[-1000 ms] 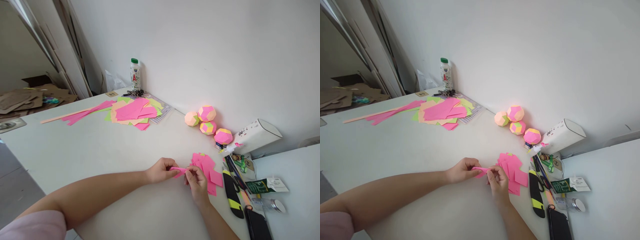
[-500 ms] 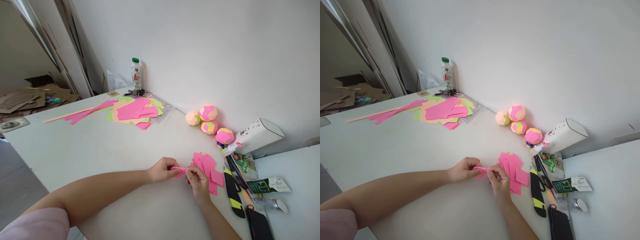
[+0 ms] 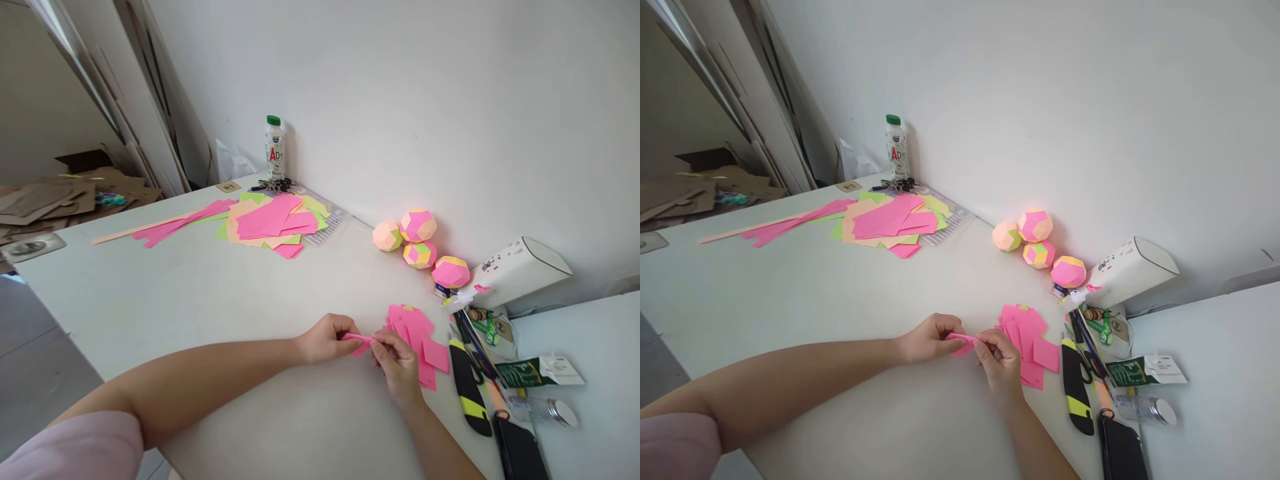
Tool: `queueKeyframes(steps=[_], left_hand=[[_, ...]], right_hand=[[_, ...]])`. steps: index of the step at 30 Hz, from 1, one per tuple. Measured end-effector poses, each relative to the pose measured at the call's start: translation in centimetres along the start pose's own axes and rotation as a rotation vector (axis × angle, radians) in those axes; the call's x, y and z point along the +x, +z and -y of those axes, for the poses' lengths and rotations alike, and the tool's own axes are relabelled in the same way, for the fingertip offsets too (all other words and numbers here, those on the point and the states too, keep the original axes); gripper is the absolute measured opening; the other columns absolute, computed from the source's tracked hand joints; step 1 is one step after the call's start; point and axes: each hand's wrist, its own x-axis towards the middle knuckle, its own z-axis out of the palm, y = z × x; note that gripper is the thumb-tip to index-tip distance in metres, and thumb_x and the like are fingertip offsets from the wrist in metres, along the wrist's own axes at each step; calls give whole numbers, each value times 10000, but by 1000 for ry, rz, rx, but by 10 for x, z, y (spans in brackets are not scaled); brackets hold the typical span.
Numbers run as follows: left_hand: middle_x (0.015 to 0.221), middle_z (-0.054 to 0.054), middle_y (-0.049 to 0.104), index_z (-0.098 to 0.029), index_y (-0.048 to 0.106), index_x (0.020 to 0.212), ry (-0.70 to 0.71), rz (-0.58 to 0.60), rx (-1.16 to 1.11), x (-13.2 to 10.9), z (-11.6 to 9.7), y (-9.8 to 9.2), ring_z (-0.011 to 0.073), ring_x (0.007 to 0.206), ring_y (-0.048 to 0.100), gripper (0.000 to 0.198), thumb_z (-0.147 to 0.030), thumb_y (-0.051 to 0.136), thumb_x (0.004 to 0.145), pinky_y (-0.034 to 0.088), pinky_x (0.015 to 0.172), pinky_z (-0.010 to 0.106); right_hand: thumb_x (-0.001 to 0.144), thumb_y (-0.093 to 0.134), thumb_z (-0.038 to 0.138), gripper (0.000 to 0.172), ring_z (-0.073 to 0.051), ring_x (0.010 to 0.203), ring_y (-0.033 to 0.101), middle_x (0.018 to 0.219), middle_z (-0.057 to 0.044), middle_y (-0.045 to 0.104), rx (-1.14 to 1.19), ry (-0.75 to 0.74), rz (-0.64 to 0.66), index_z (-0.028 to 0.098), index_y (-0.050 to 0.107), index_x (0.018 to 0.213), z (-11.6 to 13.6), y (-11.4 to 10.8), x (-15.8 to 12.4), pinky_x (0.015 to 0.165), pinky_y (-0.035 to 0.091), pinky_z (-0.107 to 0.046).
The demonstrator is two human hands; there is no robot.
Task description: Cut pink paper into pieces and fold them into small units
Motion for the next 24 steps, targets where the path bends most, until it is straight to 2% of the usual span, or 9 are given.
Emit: queueKeyframes(steps=[24], left_hand=[[578, -42, 446, -135, 553, 647, 11, 5, -10, 1, 1, 0, 70, 502, 375, 230, -323, 604, 770, 278, 452, 204]], right_hand=[[825, 649, 227, 119, -96, 499, 485, 660, 22, 559, -18, -22, -1, 213, 644, 707, 0, -1, 1, 463, 409, -235]])
